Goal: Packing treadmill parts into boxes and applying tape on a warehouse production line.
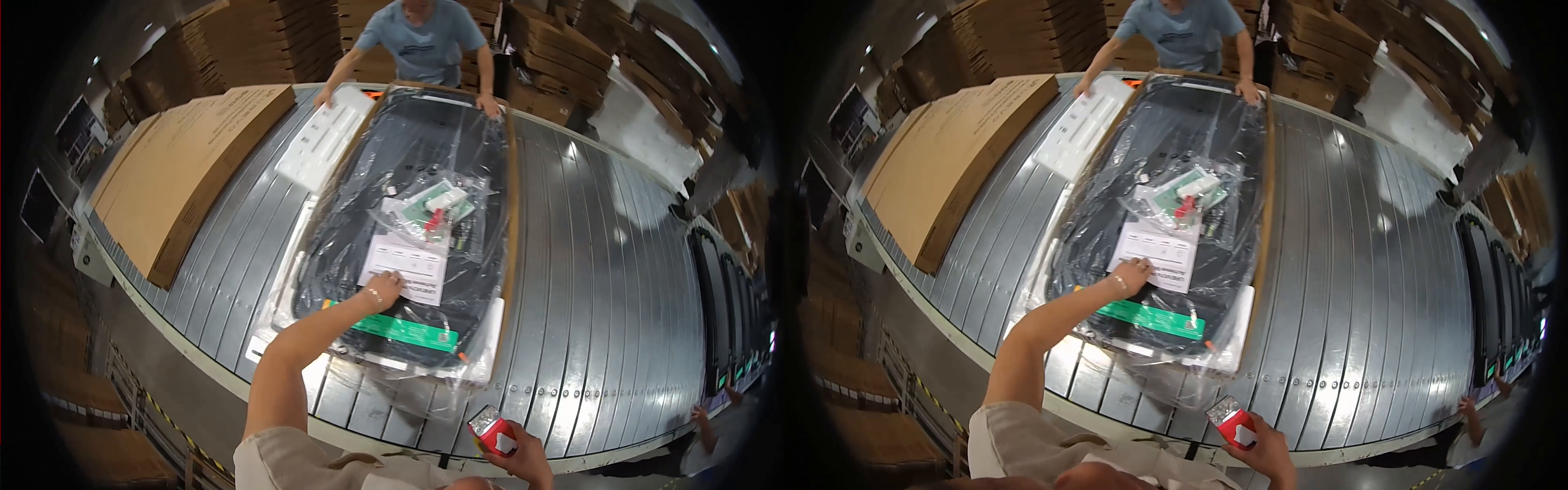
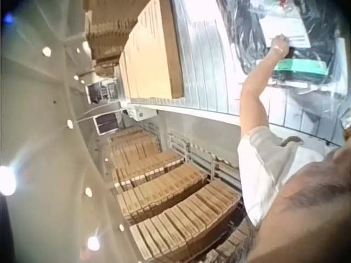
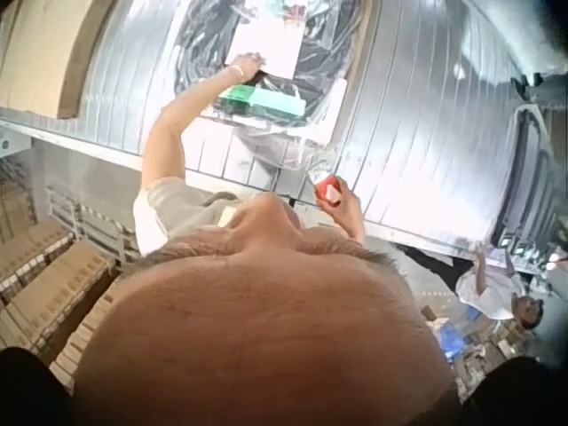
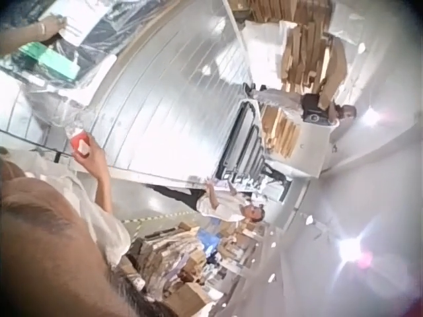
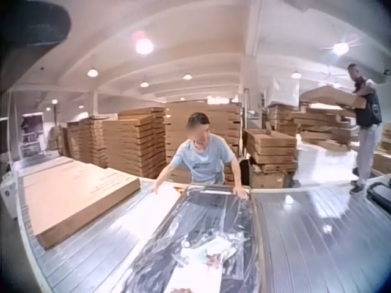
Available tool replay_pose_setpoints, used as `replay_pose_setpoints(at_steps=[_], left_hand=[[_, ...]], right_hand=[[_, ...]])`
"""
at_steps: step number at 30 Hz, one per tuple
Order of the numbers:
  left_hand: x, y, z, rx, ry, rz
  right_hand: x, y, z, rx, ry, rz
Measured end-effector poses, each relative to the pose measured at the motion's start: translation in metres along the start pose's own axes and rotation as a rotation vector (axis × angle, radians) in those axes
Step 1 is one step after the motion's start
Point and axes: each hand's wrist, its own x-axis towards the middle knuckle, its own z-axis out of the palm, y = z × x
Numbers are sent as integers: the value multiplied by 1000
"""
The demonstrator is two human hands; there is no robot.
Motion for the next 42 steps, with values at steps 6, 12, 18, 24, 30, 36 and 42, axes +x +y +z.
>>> replay_pose_setpoints(at_steps=[6, 12, 18, 24, 30, 36, 42], left_hand=[[-17, -18, -9, 8, -158, 3], [-119, -157, -36, -731, 921, -400], [-179, -240, 94, -418, 243, -649], [-182, -244, 86, -197, -131, -791], [-214, -258, 59, -351, -264, -1118], [-216, -265, -43, -197, 509, -400], [-121, -142, -139, -68, -98, 128]], right_hand=[[14, -130, 60, 148, -119, 128], [23, -184, 85, 20, -36, 49], [38, -203, 95, -27, -93, 113], [45, -226, 94, -38, -168, 137], [41, -201, 84, -60, -163, -9], [44, -169, 58, -16, -166, -4], [48, -136, 35, 33, -120, -14]])
